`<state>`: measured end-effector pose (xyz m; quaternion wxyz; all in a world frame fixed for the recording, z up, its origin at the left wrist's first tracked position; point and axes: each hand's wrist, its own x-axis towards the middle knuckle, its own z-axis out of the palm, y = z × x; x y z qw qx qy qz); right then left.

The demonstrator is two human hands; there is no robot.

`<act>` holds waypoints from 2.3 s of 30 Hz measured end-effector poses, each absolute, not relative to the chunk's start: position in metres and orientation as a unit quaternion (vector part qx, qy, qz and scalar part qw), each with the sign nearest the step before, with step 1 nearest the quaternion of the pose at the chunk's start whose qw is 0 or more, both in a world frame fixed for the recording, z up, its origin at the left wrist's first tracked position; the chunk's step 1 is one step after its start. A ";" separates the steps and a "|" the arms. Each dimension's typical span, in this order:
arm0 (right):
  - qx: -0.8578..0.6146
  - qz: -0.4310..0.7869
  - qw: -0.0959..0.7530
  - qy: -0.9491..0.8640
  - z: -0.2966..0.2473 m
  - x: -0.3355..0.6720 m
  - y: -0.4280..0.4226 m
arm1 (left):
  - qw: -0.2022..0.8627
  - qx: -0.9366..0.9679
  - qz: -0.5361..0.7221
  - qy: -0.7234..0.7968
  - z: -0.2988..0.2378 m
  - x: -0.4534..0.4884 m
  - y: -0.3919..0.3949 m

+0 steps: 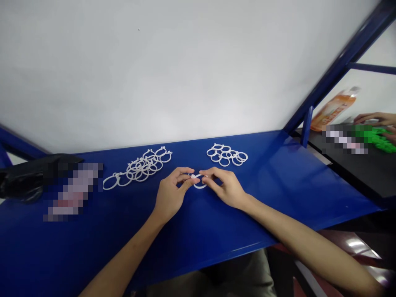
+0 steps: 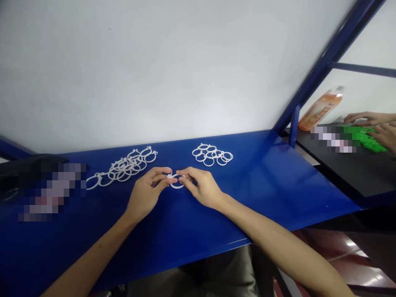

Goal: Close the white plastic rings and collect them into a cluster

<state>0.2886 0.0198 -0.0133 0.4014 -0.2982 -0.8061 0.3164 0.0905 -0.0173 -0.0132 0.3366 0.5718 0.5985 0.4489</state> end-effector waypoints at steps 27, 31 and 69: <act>-0.473 0.075 0.279 -0.832 -0.013 0.341 0.134 | -0.008 0.748 0.241 0.618 -0.028 0.060 -0.003; -0.481 0.051 0.269 -0.833 -0.016 0.337 0.144 | 0.012 0.748 0.211 0.629 -0.029 0.062 -0.004; -0.338 0.357 0.355 -0.795 -0.022 0.293 0.035 | 0.131 0.754 0.384 0.517 -0.026 0.086 -0.016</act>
